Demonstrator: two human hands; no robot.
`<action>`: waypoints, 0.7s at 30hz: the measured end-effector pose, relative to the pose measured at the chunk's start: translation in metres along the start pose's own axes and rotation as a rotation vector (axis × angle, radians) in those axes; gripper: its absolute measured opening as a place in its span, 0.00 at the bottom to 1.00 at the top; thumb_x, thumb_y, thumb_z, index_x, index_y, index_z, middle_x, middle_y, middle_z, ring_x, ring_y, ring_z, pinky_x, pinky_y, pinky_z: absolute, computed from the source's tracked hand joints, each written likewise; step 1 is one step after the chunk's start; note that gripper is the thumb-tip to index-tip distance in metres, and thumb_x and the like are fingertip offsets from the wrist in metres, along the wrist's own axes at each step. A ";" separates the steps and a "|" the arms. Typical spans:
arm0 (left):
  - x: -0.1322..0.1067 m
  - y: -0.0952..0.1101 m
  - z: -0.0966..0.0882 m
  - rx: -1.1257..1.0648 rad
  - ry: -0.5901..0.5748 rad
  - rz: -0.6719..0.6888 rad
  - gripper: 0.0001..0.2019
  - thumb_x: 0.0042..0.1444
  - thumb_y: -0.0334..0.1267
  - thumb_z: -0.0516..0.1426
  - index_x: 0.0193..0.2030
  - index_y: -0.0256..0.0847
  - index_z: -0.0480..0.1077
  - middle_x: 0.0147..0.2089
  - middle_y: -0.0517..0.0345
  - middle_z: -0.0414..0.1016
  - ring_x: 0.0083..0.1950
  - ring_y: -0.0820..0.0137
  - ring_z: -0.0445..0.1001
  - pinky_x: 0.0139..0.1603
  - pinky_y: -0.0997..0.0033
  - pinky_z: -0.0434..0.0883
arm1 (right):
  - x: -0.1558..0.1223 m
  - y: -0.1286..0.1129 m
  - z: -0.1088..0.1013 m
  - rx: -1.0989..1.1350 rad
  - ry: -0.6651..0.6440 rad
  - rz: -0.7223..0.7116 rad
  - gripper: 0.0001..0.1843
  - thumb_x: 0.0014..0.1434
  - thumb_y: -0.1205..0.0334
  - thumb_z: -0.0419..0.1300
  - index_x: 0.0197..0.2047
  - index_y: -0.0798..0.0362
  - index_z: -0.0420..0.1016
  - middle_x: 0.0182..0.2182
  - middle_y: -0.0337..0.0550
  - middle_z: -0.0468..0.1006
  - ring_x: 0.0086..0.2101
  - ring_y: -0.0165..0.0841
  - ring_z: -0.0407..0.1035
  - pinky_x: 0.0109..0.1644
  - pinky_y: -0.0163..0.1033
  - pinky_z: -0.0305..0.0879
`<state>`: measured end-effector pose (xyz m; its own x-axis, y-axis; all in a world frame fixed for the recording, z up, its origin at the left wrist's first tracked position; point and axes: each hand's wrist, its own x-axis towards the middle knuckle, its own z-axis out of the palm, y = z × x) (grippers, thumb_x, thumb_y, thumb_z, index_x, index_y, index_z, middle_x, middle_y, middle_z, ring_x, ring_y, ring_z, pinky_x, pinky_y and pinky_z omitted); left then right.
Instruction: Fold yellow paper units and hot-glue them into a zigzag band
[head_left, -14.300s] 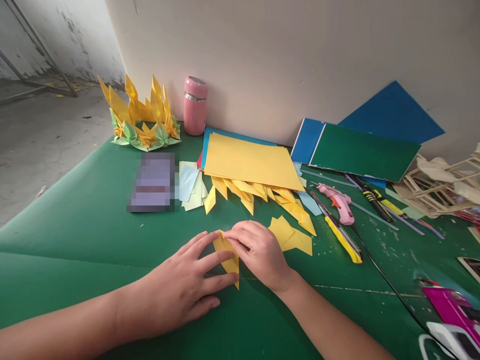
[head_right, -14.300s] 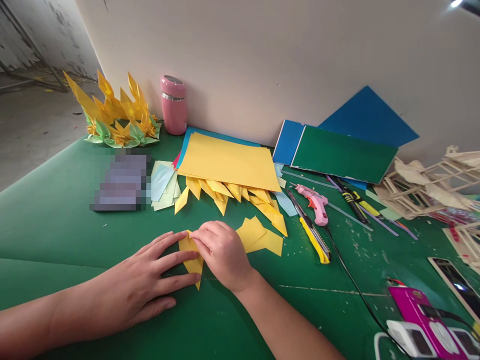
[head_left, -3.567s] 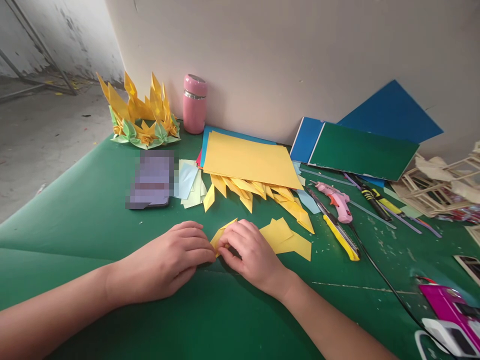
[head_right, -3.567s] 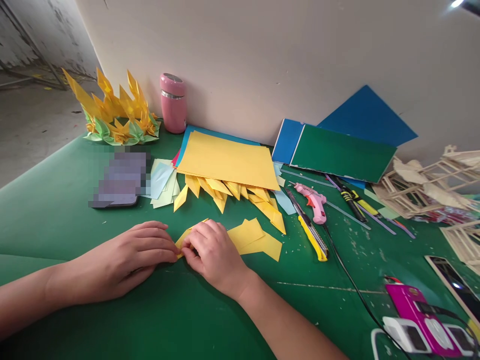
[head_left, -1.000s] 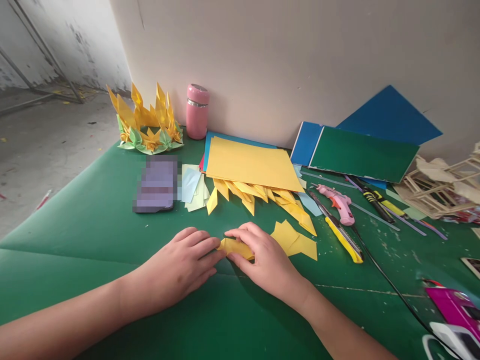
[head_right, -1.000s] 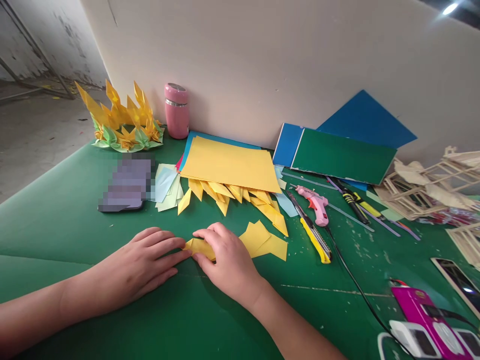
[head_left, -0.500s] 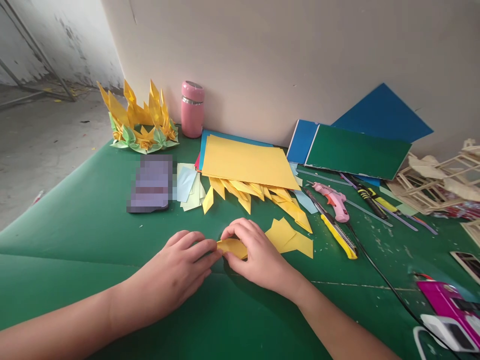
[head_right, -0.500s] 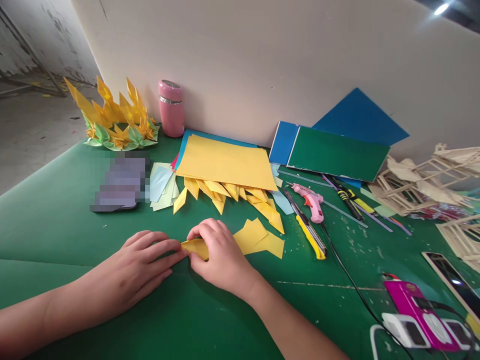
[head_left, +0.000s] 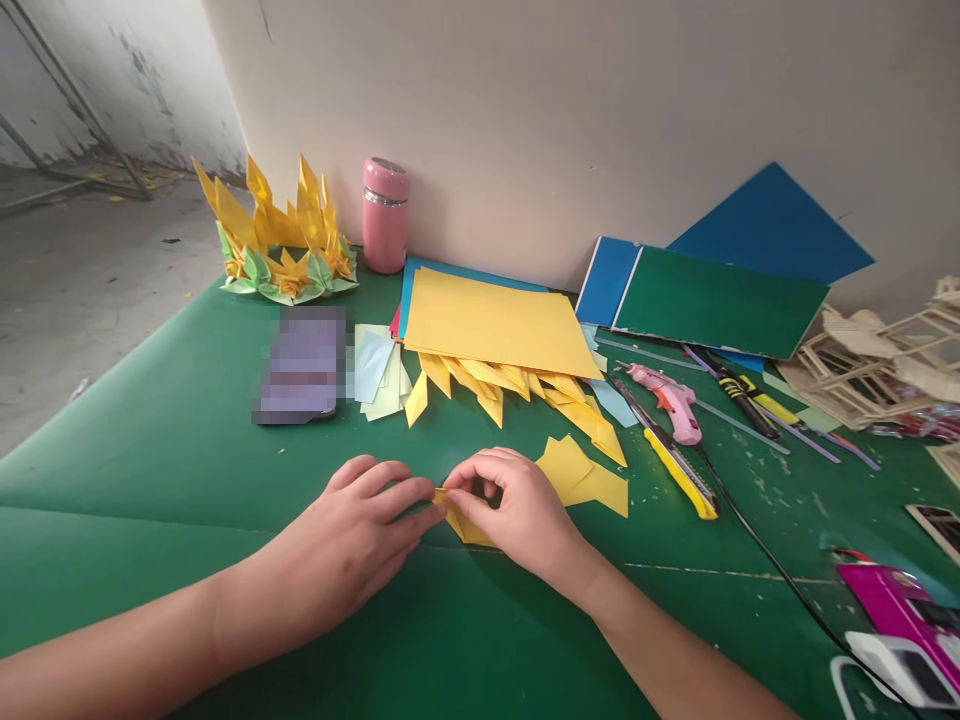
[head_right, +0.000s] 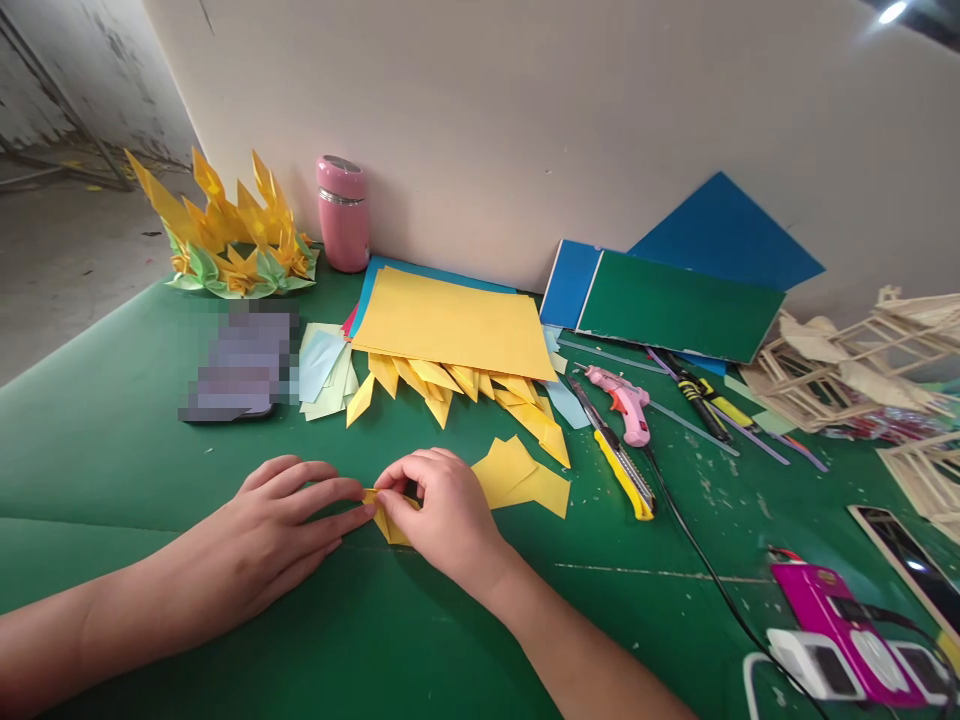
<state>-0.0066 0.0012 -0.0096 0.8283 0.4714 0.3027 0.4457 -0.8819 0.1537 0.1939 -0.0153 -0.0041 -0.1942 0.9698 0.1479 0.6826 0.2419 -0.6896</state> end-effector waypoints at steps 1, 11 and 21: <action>0.000 0.000 0.000 -0.011 0.004 -0.006 0.15 0.63 0.32 0.46 0.49 0.49 0.70 0.46 0.57 0.73 0.46 0.65 0.67 0.48 0.64 0.62 | 0.000 0.000 0.000 0.000 0.003 -0.005 0.08 0.53 0.71 0.61 0.26 0.50 0.73 0.24 0.36 0.76 0.29 0.31 0.68 0.32 0.36 0.65; 0.000 0.000 -0.003 -0.006 0.015 -0.033 0.17 0.62 0.32 0.45 0.51 0.51 0.69 0.46 0.57 0.70 0.46 0.63 0.64 0.46 0.62 0.60 | 0.001 -0.001 0.002 0.010 -0.012 0.005 0.05 0.54 0.69 0.62 0.28 0.50 0.74 0.23 0.35 0.73 0.28 0.31 0.66 0.32 0.35 0.62; 0.000 0.001 -0.004 -0.033 -0.013 -0.037 0.15 0.62 0.31 0.46 0.49 0.49 0.69 0.48 0.60 0.72 0.46 0.63 0.63 0.46 0.61 0.57 | 0.001 0.000 0.003 -0.003 0.002 -0.010 0.08 0.54 0.71 0.62 0.26 0.51 0.73 0.23 0.35 0.73 0.28 0.30 0.65 0.32 0.35 0.61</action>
<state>-0.0074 0.0003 -0.0060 0.8158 0.5037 0.2843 0.4650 -0.8635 0.1955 0.1917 -0.0140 -0.0062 -0.1997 0.9673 0.1562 0.6830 0.2517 -0.6857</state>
